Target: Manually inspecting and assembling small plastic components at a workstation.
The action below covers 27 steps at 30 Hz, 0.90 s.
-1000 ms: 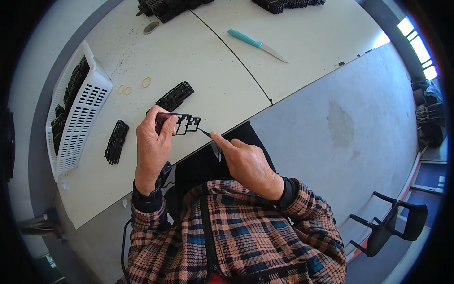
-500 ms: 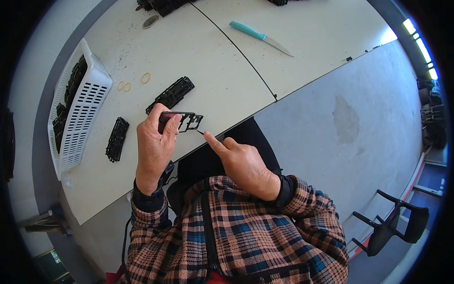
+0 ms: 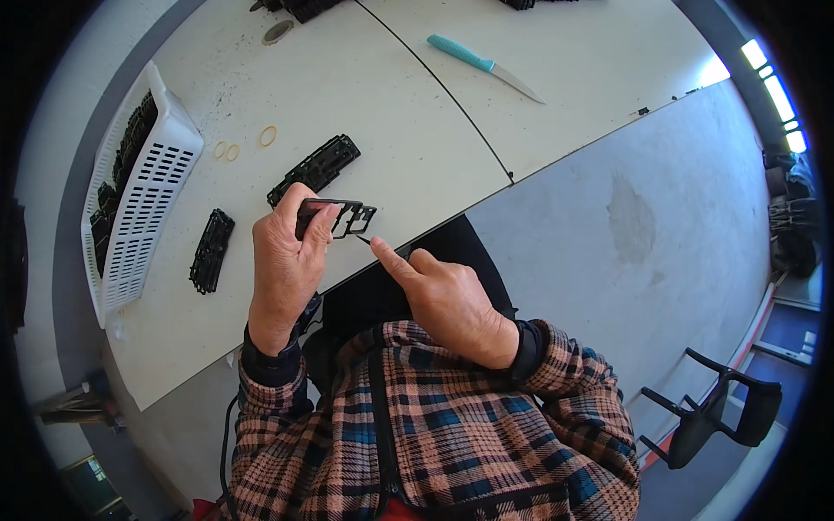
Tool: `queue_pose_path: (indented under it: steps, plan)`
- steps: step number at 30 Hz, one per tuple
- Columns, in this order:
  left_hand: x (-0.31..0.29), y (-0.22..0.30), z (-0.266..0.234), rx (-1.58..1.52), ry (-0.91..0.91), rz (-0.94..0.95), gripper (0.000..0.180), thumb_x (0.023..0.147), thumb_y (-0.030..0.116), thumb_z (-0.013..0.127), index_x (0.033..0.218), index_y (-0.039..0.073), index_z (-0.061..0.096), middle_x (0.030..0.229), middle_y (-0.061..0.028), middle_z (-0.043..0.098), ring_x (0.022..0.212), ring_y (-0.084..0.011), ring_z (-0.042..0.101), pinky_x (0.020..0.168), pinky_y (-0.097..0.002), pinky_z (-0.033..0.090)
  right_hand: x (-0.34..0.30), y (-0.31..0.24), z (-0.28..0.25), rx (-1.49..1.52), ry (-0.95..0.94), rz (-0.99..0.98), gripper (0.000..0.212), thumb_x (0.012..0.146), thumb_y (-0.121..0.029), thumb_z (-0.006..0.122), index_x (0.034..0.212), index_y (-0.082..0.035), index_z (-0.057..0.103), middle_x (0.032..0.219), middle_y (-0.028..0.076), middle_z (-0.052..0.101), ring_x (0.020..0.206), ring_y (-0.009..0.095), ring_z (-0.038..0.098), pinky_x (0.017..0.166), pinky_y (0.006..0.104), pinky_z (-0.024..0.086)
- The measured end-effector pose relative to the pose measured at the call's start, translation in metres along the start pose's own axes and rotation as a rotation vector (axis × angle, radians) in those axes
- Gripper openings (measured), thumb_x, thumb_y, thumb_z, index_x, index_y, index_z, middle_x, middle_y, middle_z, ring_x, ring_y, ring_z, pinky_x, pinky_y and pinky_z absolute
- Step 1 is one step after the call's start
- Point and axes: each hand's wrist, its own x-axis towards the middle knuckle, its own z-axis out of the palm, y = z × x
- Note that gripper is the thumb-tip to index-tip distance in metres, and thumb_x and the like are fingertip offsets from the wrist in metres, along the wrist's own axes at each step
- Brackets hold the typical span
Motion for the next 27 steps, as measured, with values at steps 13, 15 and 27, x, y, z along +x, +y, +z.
queue_pose_path:
  steps: [13, 15, 27]
  plan:
    - [-0.001, -0.001, 0.001, -0.019, 0.007, 0.030, 0.020, 0.094, 0.010, 0.063, 0.083, 0.001, 0.049, 0.063, -0.0082, 0.054, 0.056, -0.0120, 0.050, 0.050, -0.0267, 0.042, -0.003, 0.003, 0.009, -0.125, 0.010, -0.055, 0.074, 0.075, 0.010, 0.060, 0.144, -0.010, 0.045, 0.070, 0.007, 0.044, 0.053, 0.020, 0.048, 0.048, 0.0327, 0.046]
    - [-0.002, 0.001, 0.002, -0.013, 0.013, 0.057, 0.020, 0.095, 0.010, 0.063, 0.083, 0.001, 0.049, 0.063, -0.0082, 0.054, 0.056, -0.0120, 0.050, 0.050, -0.0266, 0.042, -0.005, 0.008, 0.012, -0.127, -0.014, -0.050, 0.076, 0.074, 0.010, 0.060, 0.146, -0.010, 0.043, 0.072, 0.007, 0.046, 0.055, 0.020, 0.050, 0.049, 0.0331, 0.047]
    - [-0.004, -0.005, 0.000, -0.014, 0.015, 0.046, 0.020, 0.095, 0.011, 0.062, 0.084, 0.001, 0.050, 0.063, -0.0080, 0.056, 0.055, -0.0115, 0.052, 0.051, -0.0254, 0.043, -0.002, 0.003, -0.001, -0.022, -0.065, 0.063, 0.071, 0.076, 0.011, 0.059, 0.143, -0.011, 0.047, 0.070, 0.008, 0.045, 0.052, 0.022, 0.049, 0.049, 0.0346, 0.047]
